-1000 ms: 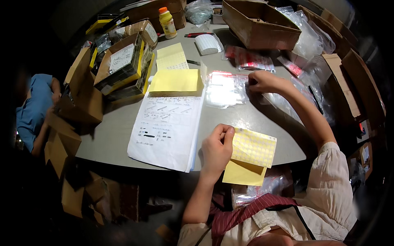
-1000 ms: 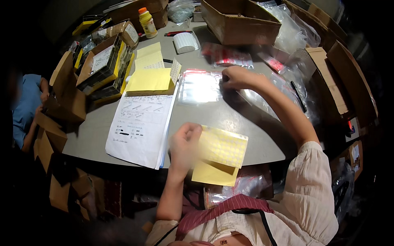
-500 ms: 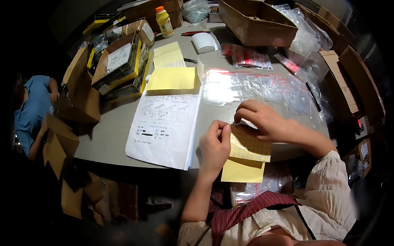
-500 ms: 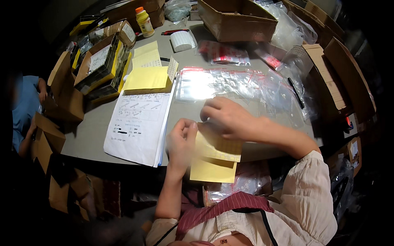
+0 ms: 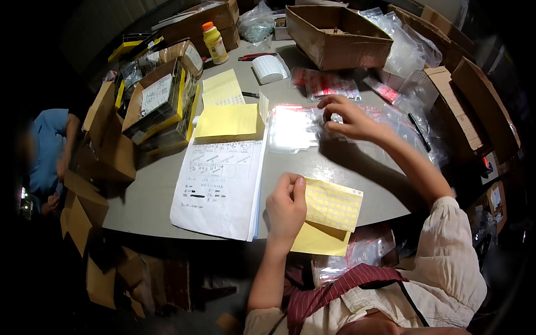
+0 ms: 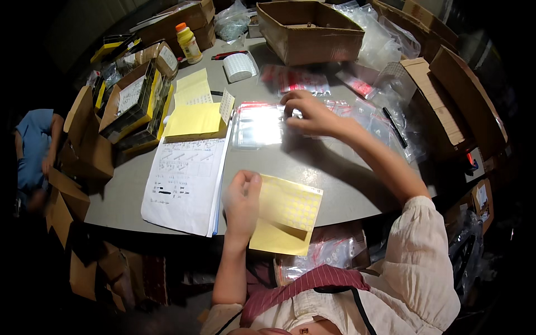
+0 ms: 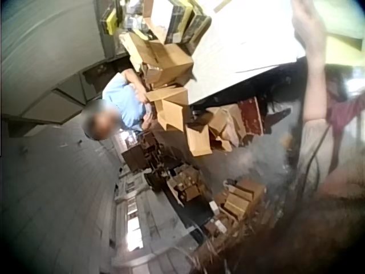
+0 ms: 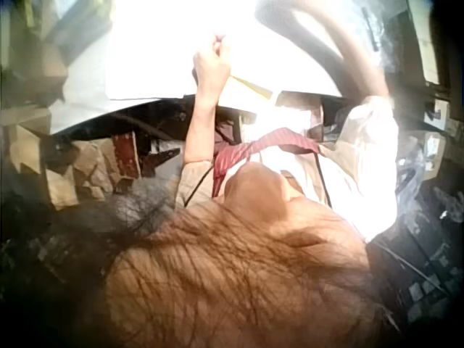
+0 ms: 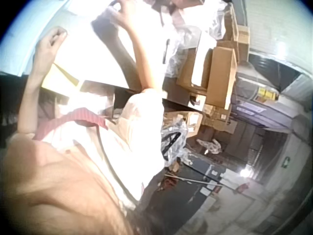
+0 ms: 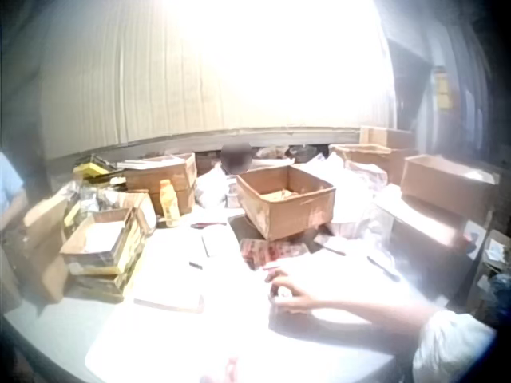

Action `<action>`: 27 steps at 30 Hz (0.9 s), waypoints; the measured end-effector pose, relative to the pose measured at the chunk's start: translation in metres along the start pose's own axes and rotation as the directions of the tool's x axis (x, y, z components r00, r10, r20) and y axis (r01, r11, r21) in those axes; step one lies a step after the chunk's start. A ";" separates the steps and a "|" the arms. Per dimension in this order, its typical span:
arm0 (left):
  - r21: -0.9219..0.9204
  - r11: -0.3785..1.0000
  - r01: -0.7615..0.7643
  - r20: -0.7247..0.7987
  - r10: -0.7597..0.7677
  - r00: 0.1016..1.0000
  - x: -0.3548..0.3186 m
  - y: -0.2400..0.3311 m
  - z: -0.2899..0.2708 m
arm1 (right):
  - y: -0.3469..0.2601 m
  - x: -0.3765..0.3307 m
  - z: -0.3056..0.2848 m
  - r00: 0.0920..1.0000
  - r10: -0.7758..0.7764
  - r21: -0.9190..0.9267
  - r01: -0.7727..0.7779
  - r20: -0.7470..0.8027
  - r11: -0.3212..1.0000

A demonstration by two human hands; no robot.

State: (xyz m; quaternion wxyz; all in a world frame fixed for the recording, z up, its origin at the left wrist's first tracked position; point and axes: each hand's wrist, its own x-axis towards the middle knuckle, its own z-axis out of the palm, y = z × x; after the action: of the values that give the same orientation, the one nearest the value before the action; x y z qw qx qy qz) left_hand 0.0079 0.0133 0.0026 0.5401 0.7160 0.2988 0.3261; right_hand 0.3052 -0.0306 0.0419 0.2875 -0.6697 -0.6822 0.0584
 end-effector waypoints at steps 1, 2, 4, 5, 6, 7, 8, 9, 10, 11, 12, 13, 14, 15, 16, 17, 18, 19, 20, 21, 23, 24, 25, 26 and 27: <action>0.009 1.000 0.001 0.002 -0.001 1.000 0.000 0.001 -0.001 | 0.018 0.008 -0.002 1.000 0.013 -0.093 -0.011 0.020 0.996; 0.013 1.000 -0.005 0.002 0.005 1.000 0.000 0.002 -0.002 | 0.032 0.015 -0.001 0.998 0.013 -0.151 -0.004 0.054 0.988; 0.019 1.000 -0.008 0.003 0.008 1.000 -0.001 0.005 -0.003 | 0.051 0.022 0.006 0.994 0.042 -0.239 -0.017 0.097 0.971; 0.002 1.000 -0.013 -0.002 0.013 1.000 -0.001 0.005 -0.002 | 0.058 0.023 0.011 0.992 0.068 -0.269 -0.038 0.103 0.962; -0.012 1.000 -0.013 -0.008 0.013 1.000 -0.002 0.004 -0.002 | 0.059 0.024 0.015 0.989 0.095 -0.293 -0.059 0.110 0.954; -0.025 1.000 -0.014 -0.012 0.013 1.000 -0.002 0.003 -0.001 | 0.062 0.025 0.014 0.983 0.147 -0.273 -0.114 0.107 0.955; -0.023 1.000 -0.020 -0.028 0.019 0.999 -0.002 0.003 -0.001 | 0.065 0.026 0.009 0.974 0.201 -0.253 -0.170 0.103 0.952; -0.020 0.999 -0.029 -0.038 0.028 0.999 -0.002 0.003 -0.002 | 0.064 0.026 0.003 0.961 0.259 -0.233 -0.231 0.095 0.945; -0.018 0.999 -0.035 -0.048 0.034 0.998 -0.002 0.002 -0.003 | 0.054 0.031 -0.004 0.913 0.385 -0.298 -0.332 0.137 0.895; -0.030 0.999 -0.024 -0.051 0.022 0.998 -0.002 0.001 -0.003 | 0.046 0.028 -0.009 0.905 0.396 -0.218 -0.359 0.156 0.907; -0.048 0.999 -0.023 -0.059 0.020 0.998 -0.002 0.001 -0.004 | 0.037 0.026 -0.015 0.901 0.400 -0.145 -0.379 0.169 0.914; -0.066 0.998 -0.022 -0.066 0.017 0.998 -0.002 0.002 -0.004 | 0.032 0.023 -0.019 0.897 0.404 -0.071 -0.398 0.181 0.915; -0.069 0.997 -0.030 -0.053 0.026 0.998 -0.002 0.003 -0.004 | 0.042 0.012 -0.020 0.948 0.303 0.098 -0.313 0.102 0.945; -0.073 0.997 -0.033 -0.050 0.030 0.998 -0.003 0.005 -0.004 | 0.045 0.002 -0.022 0.970 0.241 0.068 -0.242 0.029 0.968; -0.076 0.996 -0.034 -0.051 0.030 0.998 -0.003 0.005 -0.005 | 0.042 -0.012 -0.020 0.985 0.171 0.034 -0.170 -0.038 0.985; -0.074 0.997 -0.034 -0.052 0.030 0.998 -0.003 0.005 -0.005 | 0.039 -0.025 -0.017 0.990 0.097 -0.004 -0.098 -0.103 0.995; -0.071 0.997 -0.035 -0.045 0.032 0.998 -0.003 0.004 -0.005 | 0.033 -0.041 -0.013 0.997 0.067 -0.123 -0.072 -0.044 0.990; -0.068 0.997 -0.039 -0.033 0.037 0.999 -0.003 0.004 -0.004 | 0.026 -0.058 -0.010 0.999 0.045 -0.242 -0.040 0.015 0.969; -0.048 0.997 -0.061 -0.045 0.059 0.997 -0.003 0.005 -0.004 | 0.019 -0.071 -0.007 0.997 0.032 -0.356 -0.003 0.076 0.935; -0.030 0.996 -0.085 -0.052 0.084 0.995 -0.003 0.007 -0.003 | 0.010 -0.080 -0.011 0.996 0.064 -0.380 -0.036 0.061 0.924; -0.013 0.994 -0.108 -0.068 0.107 0.992 -0.004 0.008 -0.004 | -0.011 -0.090 -0.019 0.992 0.122 -0.418 -0.097 0.033 0.903; -0.018 0.993 -0.114 -0.074 0.112 0.991 -0.005 0.008 -0.004 | -0.021 -0.097 -0.018 0.992 0.078 -0.339 -0.106 -0.097 0.935; -0.018 0.993 -0.115 -0.086 0.113 0.990 -0.004 0.008 -0.005 | -0.034 -0.099 -0.017 0.986 0.085 -0.118 -0.103 -0.145 0.988; -0.007 0.993 -0.119 -0.102 0.118 0.988 -0.004 0.008 -0.005 | -0.053 -0.103 -0.018 0.985 0.157 0.095 -0.151 -0.067 0.984; 0.016 0.993 -0.119 -0.123 0.120 0.985 -0.005 0.008 -0.007 | -0.075 -0.103 -0.016 0.979 0.204 0.311 -0.202 0.029 0.929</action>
State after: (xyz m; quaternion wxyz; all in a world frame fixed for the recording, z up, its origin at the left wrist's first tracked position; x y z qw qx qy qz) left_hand 0.0004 0.0116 0.0110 0.4972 0.7133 0.2896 0.4002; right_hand 0.2402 -0.1404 0.0577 0.3835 -0.6829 -0.5909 0.1935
